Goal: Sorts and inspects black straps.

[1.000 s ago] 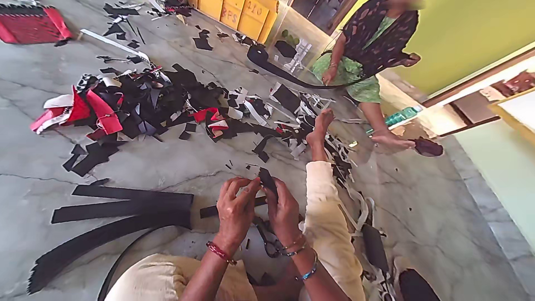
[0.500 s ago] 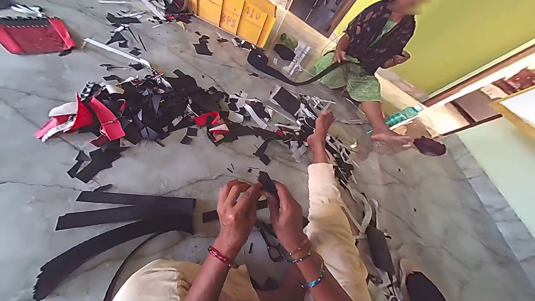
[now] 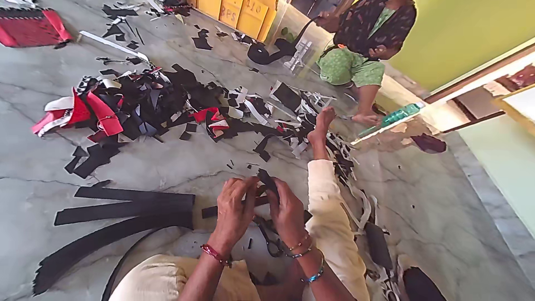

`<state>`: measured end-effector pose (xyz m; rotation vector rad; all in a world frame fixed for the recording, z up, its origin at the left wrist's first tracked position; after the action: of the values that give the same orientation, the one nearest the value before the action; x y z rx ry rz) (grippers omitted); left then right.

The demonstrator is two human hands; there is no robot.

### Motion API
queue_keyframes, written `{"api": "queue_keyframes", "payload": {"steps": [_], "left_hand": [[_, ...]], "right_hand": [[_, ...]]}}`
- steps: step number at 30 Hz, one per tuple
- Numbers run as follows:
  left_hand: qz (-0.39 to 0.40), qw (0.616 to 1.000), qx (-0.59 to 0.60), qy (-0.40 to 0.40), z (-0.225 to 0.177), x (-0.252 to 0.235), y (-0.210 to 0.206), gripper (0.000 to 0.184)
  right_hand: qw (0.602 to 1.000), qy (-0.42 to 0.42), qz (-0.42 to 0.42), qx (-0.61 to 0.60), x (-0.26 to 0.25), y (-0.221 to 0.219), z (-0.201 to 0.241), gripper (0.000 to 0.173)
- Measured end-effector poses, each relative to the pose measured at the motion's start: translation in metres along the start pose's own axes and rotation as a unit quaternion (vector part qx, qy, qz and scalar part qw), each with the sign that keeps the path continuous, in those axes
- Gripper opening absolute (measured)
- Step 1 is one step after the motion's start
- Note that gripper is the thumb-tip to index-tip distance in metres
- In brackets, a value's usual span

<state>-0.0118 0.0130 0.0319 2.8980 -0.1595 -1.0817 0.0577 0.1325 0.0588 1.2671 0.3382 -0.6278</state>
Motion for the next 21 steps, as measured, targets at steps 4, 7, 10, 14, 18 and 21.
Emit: {"api": "queue_keyframes", "payload": {"steps": [4, 7, 10, 14, 18, 21], "left_hand": [[0.009, 1.0, -0.006, -0.003, 0.0023, -0.0006, -0.0013, 0.02], [0.006, 1.0, 0.011, -0.001, 0.0036, -0.0021, 0.0014, 0.018], [-0.014, 1.0, 0.004, -0.016, 0.0038, -0.001, 0.0039, 0.015], [-0.034, 0.999, -0.016, -0.039, 0.0042, -0.0002, 0.0036, 0.015], [-0.015, 0.999, -0.024, -0.04, 0.0037, 0.0, 0.003, 0.012], [-0.011, 0.998, -0.042, -0.047, 0.0027, 0.0011, 0.0008, 0.011]], "right_hand": [[1.0, 0.025, 0.003, 0.002, 0.0018, 0.0001, 0.0009, 0.03], [0.998, 0.055, 0.006, -0.006, 0.0031, 0.0007, 0.0001, 0.031], [0.998, 0.06, 0.017, -0.027, 0.0041, 0.0026, 0.0002, 0.032], [0.997, 0.047, 0.024, -0.054, 0.0044, 0.0031, 0.0009, 0.032], [0.997, 0.028, 0.028, -0.068, 0.0062, 0.0023, -0.0002, 0.033], [0.997, 0.014, 0.03, -0.07, 0.0057, 0.0026, -0.0009, 0.032]]}}
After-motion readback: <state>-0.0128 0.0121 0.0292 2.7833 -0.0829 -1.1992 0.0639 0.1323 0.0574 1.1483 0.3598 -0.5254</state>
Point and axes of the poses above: each hand's wrist, its own x-axis away from the middle knuckle, its own y-axis out of the back of the hand, z = x × y, the point moved 4 cm from there along -x, towards the middle knuckle, and after that the axes turned 2 degrees about -z, right-handed, at the moved point
